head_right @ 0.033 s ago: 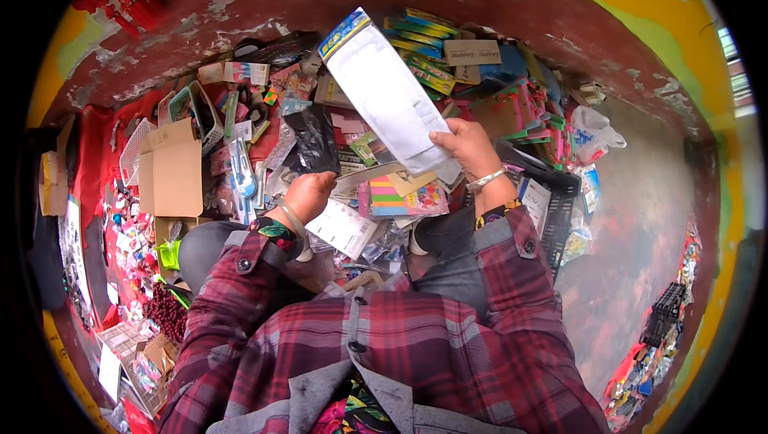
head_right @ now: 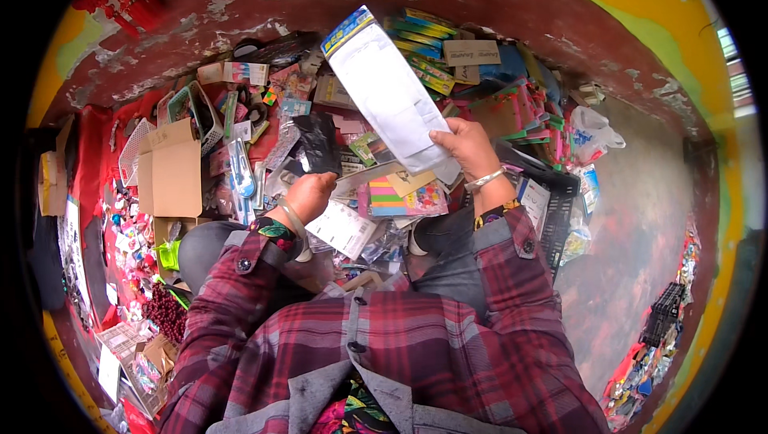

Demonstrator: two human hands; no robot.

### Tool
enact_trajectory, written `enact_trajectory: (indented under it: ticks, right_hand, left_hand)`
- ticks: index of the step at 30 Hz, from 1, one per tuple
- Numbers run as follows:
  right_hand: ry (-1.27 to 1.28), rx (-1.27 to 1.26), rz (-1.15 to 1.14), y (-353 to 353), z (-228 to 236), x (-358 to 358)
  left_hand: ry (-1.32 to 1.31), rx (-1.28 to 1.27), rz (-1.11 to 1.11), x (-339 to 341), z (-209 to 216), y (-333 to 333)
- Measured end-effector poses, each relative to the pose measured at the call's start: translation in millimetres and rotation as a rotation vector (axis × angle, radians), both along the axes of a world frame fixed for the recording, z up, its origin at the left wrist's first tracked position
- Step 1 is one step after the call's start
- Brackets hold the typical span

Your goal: The person sits on the floor surrounded by a large pile of assorted merchandise and packaging. They pick up various small items, including boxes, plastic-wrapped goods, and cards, inspect them by turning them over, and then place them back into the pile or into a nearby container.

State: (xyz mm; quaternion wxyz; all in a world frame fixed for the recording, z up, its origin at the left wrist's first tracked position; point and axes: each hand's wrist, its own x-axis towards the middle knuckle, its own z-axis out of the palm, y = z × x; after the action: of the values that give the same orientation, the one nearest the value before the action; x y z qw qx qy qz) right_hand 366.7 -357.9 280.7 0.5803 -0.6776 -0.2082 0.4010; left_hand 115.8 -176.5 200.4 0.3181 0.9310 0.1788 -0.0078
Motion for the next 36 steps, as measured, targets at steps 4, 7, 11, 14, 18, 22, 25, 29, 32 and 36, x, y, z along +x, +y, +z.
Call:
enact_trajectory:
  ticks: [4,7,11,14,18,22,25,29,32,36]
  right_hand:
    - [-0.067,0.088,-0.068,6,4,-10]
    - [-0.394,0.129,-0.071,11,-1,-16]
    - [-1.245,0.141,-0.012,17,11,-38]
    - [-1.567,0.094,0.058,21,24,-66]
    - [-1.623,0.138,0.321,26,18,-86]
    - [-1.275,0.175,0.170,28,20,-82]
    - [-0.742,0.104,-0.181,35,24,-71]
    - [0.412,0.174,-0.050,28,13,-51]
    - [0.736,0.191,0.101,28,4,-58]
    - [0.704,0.240,0.051,35,-12,-72]
  left_hand:
    - [0.003,-0.063,-0.071,5,-12,-8]
    - [-0.069,-0.042,-0.135,9,-10,-12]
    - [-0.177,-0.472,0.089,21,28,-16]
    - [-0.430,-1.364,0.210,28,55,-24]
    - [-0.665,-1.902,0.438,33,68,-19]
    - [-0.762,-1.815,0.592,33,56,-2]
    - [-0.765,-1.782,0.587,29,57,4]
    - [-0.725,-1.804,0.475,28,60,1]
    - [-0.678,-1.831,0.446,31,69,-6]
    - [-0.670,-1.865,0.431,39,69,-25]
